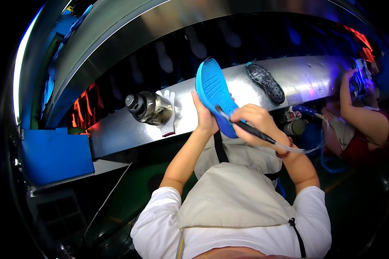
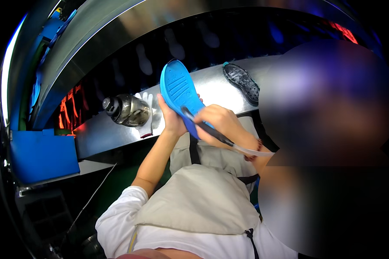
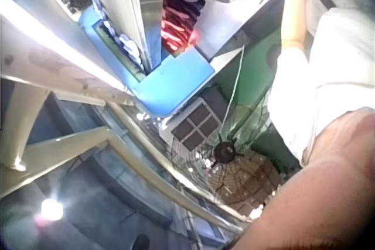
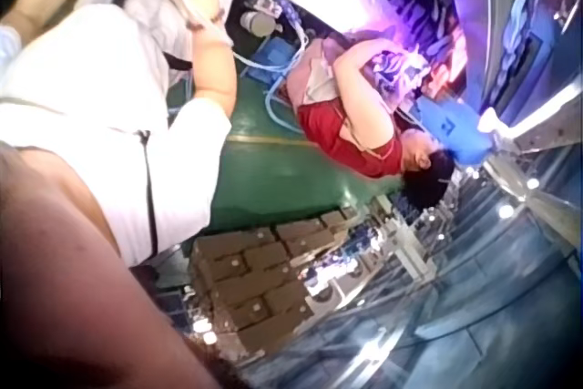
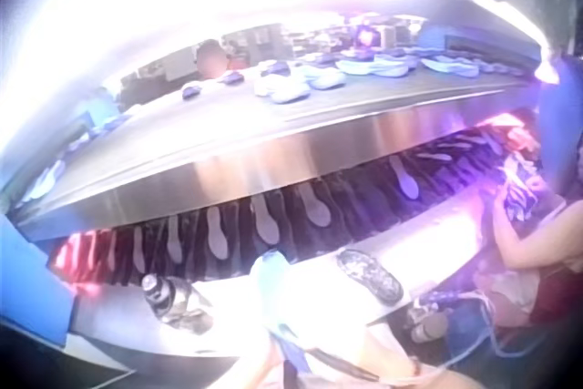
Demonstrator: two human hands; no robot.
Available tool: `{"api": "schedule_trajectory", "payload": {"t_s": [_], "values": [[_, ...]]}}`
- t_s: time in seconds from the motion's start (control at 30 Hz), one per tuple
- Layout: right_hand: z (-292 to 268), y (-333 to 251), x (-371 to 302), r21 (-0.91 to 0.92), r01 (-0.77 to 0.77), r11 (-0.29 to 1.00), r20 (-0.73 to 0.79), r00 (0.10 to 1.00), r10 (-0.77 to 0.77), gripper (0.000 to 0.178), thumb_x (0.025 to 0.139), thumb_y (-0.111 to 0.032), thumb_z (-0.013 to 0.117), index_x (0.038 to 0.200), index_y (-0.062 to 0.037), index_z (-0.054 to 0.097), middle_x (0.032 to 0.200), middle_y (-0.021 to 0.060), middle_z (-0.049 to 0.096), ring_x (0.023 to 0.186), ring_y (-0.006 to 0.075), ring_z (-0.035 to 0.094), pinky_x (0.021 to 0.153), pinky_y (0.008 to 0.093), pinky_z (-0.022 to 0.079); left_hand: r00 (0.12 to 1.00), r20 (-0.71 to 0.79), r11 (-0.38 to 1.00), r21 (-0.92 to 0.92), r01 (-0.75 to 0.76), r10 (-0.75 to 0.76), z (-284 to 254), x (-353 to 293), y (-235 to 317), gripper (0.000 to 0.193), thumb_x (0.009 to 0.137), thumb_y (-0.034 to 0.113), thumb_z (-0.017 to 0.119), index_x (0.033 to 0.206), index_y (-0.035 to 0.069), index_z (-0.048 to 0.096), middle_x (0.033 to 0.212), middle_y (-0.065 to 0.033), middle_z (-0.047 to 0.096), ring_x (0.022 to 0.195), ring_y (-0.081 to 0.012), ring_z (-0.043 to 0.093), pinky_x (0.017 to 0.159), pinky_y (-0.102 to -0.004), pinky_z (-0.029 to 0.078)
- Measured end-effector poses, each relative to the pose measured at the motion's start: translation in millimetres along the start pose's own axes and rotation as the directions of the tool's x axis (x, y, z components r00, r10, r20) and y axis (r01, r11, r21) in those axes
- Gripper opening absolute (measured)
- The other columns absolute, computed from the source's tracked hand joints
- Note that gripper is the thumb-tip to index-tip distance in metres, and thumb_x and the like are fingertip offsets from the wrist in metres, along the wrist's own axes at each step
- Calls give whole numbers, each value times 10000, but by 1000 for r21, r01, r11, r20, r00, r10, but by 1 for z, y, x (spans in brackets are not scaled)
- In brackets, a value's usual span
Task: The person applies a liquid substance to blue shoe insoles using a brush and then places them onto a moving conveyor belt.
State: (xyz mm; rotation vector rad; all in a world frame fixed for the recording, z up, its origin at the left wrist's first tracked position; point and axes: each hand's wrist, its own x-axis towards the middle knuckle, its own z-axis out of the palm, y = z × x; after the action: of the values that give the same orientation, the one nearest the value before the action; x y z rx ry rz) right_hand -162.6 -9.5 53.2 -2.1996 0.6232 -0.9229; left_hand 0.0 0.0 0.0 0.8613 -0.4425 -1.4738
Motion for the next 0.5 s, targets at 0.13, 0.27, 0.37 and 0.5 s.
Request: {"api": "schedule_trajectory", "payload": {"t_s": [0.13, 0.27, 0.37, 0.5], "values": [[-22, 0, -8, 268, -21, 963, 238, 970, -45, 159, 628, -59, 620, 781, -17, 613, 770, 107, 620, 720, 224, 598, 667, 298, 468, 981, 125, 981, -103, 164, -151, -4, -18, 9, 921, 720, 757, 55, 1167, 43, 429, 990, -175, 548, 884, -282, 556, 788, -419, 461], [-37, -3, 32, 394, -69, 916, -149, 979, 137, 173, 696, -55, 613, 855, 13, 607, 780, 105, 623, 710, 170, 596, 646, 258, 464, 932, 314, 957, -165, 239, -178, 20, -21, 17, 914, 725, 751, 61, 1199, 46, 397, 1024, -180, 536, 890, -309, 551, 792, -430, 461], [-35, -2, 41, 194, 118, 974, -76, 992, -105, 173, 678, 1, 594, 849, 24, 604, 856, 137, 612, 769, 218, 595, 732, 309, 462, 937, 271, 939, -204, 278, -219, 39, -26, 15, 871, 745, 734, 99, 1217, 57, 377, 1100, -161, 505, 935, -303, 535, 816, -433, 453], [-42, -15, 31, 433, 113, 894, 81, 983, -163, 208, 665, -18, 616, 869, 26, 613, 868, 144, 617, 805, 230, 598, 765, 324, 461, 981, 146, 955, -251, 159, -125, 33, -26, 19, 881, 744, 728, 58, 1183, 45, 400, 1021, -158, 543, 877, -268, 566, 790, -402, 468]]}}
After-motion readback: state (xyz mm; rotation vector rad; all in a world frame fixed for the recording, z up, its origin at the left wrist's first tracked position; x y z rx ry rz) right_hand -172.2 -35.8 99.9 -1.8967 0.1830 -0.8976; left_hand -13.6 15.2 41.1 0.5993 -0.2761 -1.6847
